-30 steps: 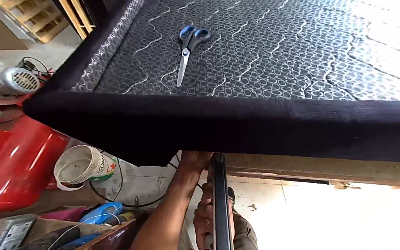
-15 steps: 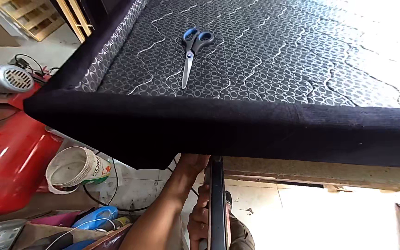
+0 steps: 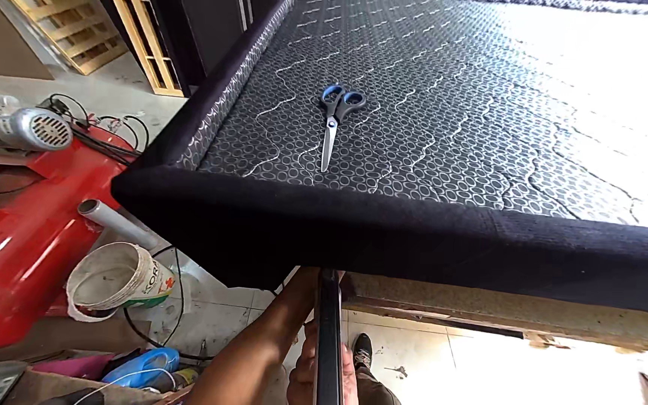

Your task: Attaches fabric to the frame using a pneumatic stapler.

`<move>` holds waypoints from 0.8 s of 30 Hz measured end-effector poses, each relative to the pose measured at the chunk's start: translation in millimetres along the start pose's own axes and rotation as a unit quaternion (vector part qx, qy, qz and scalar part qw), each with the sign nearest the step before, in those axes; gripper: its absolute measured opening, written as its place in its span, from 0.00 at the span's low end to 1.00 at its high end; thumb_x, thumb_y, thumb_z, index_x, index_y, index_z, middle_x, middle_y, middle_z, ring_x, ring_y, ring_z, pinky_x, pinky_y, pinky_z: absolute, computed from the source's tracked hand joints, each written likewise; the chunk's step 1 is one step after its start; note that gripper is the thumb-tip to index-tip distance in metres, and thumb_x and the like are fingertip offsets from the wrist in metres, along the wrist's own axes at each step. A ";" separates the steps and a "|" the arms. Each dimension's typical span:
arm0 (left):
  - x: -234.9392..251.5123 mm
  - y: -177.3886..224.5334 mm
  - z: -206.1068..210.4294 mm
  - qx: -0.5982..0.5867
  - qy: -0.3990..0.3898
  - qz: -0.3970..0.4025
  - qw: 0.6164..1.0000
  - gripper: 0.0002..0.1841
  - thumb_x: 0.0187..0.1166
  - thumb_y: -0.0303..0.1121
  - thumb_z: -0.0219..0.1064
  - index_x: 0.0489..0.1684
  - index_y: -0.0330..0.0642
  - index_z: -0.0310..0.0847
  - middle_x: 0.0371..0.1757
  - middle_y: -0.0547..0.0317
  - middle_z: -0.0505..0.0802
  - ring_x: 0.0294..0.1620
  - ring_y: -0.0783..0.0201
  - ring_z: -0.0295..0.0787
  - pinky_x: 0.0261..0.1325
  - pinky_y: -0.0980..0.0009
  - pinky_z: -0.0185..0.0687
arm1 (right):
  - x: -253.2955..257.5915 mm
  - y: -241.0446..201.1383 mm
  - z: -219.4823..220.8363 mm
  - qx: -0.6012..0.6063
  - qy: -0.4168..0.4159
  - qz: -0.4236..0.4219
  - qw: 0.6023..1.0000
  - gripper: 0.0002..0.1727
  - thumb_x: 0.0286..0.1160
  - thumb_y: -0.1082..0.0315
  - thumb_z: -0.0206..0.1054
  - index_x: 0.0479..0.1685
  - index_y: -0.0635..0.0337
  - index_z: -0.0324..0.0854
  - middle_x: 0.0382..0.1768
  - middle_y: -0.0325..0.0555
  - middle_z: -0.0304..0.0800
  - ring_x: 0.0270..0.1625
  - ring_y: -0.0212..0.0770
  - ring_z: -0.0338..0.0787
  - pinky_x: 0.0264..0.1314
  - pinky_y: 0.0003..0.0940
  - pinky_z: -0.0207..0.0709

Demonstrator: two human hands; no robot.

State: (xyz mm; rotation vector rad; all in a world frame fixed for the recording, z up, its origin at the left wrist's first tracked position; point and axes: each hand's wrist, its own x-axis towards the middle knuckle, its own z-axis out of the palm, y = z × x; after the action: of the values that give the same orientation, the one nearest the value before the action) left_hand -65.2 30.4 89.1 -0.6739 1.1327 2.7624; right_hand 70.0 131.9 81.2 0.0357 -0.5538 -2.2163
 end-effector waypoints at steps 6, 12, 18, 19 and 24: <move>55.1 -36.6 -52.8 -0.005 -0.054 -0.001 0.999 0.15 0.93 0.26 0.46 0.41 0.40 0.81 0.28 0.62 0.87 0.30 0.73 0.85 0.37 0.77 0.84 | 13.1 3.8 1.3 0.006 -0.001 0.023 1.000 0.20 0.79 0.51 0.65 0.59 0.55 0.82 0.26 0.36 0.90 0.26 0.33 0.92 0.28 0.25 0.85; 75.1 -53.2 -65.9 -0.100 -0.241 0.041 0.965 0.11 0.86 0.18 0.52 0.48 0.37 0.81 0.39 0.58 0.91 0.45 0.66 0.90 0.55 0.68 0.88 | 16.4 6.0 -8.2 0.018 -0.009 0.061 0.998 0.20 0.78 0.51 0.66 0.60 0.55 0.83 0.29 0.35 0.93 0.26 0.32 0.93 0.29 0.25 0.88; 27.0 -12.6 -24.5 0.035 -0.256 0.047 0.965 0.08 0.80 0.18 0.62 0.43 0.39 0.86 0.39 0.65 0.94 0.45 0.75 0.91 0.54 0.77 0.86 | 6.4 -5.7 19.8 -0.054 0.085 0.047 0.994 0.21 0.75 0.53 0.68 0.57 0.58 0.86 0.24 0.37 0.90 0.23 0.33 0.92 0.24 0.25 0.84; 17.2 -8.0 -27.8 0.081 -0.258 0.001 0.963 0.08 0.84 0.20 0.59 0.50 0.36 0.84 0.42 0.65 0.93 0.47 0.75 0.89 0.57 0.77 0.84 | 1.0 -13.6 27.3 -0.073 0.090 0.054 0.992 0.21 0.76 0.53 0.68 0.58 0.59 0.87 0.24 0.38 0.91 0.23 0.33 0.91 0.25 0.24 0.84; -72.9 -15.0 -83.1 0.231 -0.155 -0.002 0.960 0.19 0.78 0.21 0.65 0.69 0.32 0.78 0.64 0.52 0.91 0.64 0.63 0.89 0.71 0.63 0.85 | -30.5 -47.7 63.4 -0.275 0.154 -0.019 0.949 0.21 0.80 0.64 0.64 0.68 0.63 0.82 0.50 0.54 0.93 0.25 0.37 0.90 0.26 0.29 0.85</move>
State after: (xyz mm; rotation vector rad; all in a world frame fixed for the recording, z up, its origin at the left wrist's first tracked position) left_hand 34.4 -9.1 58.1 -0.1805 1.6020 2.3419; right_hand 42.1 205.0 114.4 0.0989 0.2465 -2.2693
